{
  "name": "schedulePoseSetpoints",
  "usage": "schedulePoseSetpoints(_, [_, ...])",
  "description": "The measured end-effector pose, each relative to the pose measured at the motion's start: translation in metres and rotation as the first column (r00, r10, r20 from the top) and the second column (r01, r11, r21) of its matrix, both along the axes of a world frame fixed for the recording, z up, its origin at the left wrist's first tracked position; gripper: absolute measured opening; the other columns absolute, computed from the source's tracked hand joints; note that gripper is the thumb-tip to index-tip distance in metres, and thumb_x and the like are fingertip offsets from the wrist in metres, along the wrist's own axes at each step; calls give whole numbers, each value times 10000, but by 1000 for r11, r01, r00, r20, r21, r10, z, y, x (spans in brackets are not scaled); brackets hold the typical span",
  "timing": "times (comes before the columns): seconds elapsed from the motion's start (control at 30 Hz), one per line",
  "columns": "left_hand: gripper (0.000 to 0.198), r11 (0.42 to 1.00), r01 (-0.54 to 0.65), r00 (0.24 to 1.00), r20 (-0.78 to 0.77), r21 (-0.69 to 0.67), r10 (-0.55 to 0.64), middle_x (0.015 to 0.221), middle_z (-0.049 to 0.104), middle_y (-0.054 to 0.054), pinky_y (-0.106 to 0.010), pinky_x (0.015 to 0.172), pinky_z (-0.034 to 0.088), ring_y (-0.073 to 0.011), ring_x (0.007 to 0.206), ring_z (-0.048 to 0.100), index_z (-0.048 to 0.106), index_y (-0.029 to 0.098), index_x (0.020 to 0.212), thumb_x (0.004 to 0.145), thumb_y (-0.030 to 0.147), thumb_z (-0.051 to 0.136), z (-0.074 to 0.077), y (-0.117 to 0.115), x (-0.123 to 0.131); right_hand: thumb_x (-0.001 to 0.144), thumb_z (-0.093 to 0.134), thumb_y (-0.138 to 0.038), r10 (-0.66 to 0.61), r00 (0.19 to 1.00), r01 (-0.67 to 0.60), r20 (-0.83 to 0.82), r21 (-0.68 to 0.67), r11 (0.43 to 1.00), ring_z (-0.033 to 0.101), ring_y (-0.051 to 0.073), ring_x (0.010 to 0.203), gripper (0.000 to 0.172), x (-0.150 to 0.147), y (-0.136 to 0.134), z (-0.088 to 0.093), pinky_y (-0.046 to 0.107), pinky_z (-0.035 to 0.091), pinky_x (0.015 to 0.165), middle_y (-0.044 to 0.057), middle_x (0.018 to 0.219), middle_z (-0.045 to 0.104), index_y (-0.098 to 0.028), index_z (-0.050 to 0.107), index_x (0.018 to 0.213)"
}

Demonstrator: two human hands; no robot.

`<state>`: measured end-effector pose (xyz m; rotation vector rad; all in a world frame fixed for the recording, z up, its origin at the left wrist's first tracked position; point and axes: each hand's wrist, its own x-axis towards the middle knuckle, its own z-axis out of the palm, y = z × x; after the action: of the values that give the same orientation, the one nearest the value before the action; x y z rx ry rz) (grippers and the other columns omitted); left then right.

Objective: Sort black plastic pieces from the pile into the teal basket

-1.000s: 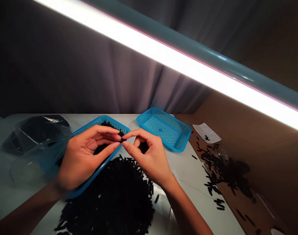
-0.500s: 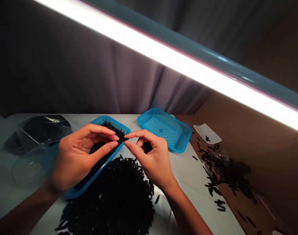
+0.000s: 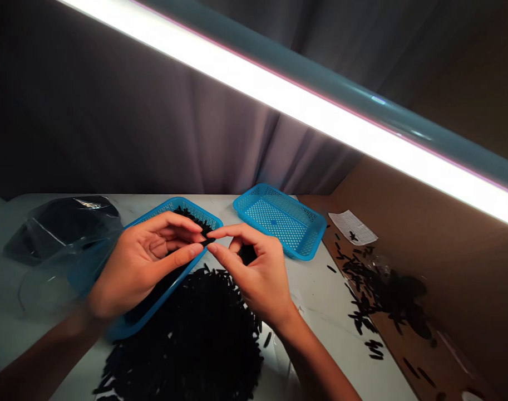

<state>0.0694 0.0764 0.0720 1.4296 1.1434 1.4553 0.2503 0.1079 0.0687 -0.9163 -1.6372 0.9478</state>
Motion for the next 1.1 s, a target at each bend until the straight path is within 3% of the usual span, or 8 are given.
schedulePoseSetpoints(0.1, [145,999,-25,999,20,-37,26,865,778,26,-127,764,628,-102,827,765,747,216,900,782,190,826,0,0,0,864,814,-260,-132,990,123,45,170,978,428,107,476,81,-4,-4,-5,260,363,480,-75,540,498,-249,781,937])
schedulePoseSetpoints(0.2, [145,997,-49,998,25,-65,51,860,778,27,-120,769,622,-97,813,763,742,212,891,780,208,834,1,-2,2,868,789,-142,-270,956,190,110,467,863,404,84,463,104,-7,-9,-9,241,363,474,-85,554,482,-198,777,955])
schedulePoseSetpoints(0.3, [126,996,-84,996,8,-37,85,836,778,33,-105,766,614,-87,792,758,741,213,872,779,198,826,3,-5,4,879,765,-85,-336,931,176,142,632,755,398,78,478,107,-9,-12,-11,237,365,477,-74,567,476,-132,801,968])
schedulePoseSetpoints(0.4, [127,992,-125,992,-12,-5,125,809,776,39,-98,763,609,-82,776,755,728,213,847,768,176,820,3,-7,6,889,740,-68,-310,937,142,160,636,759,394,80,480,105,-8,-13,-10,239,358,461,-58,567,497,-84,817,959])
schedulePoseSetpoints(0.6, [143,993,-121,993,-9,-3,121,809,781,28,-129,775,624,-103,787,767,699,206,850,771,162,809,3,-7,7,897,706,-89,-148,973,57,177,436,898,426,76,469,144,-5,-12,-4,228,356,445,-42,567,561,-73,830,968])
schedulePoseSetpoints(0.73, [133,991,-131,989,-58,35,133,817,783,26,-155,774,634,-120,808,775,694,208,841,787,143,797,2,-9,7,899,689,-106,-126,976,52,179,369,928,429,74,465,149,-6,-12,0,222,339,434,-49,555,539,-81,831,938])
schedulePoseSetpoints(0.97, [133,979,-139,969,-182,147,165,824,770,44,-167,767,620,-116,820,772,675,226,850,835,125,762,-4,-11,6,869,704,-54,-217,948,58,234,541,839,410,75,473,122,-5,-12,-1,229,358,467,-57,558,499,-57,820,905])
schedulePoseSetpoints(1.1, [144,986,-124,978,-154,109,140,828,766,30,-188,790,619,-125,825,768,636,216,816,839,135,753,-3,-9,6,875,713,-55,-294,930,102,219,616,781,401,79,478,100,-7,-13,-5,233,370,486,-67,560,462,-71,809,901])
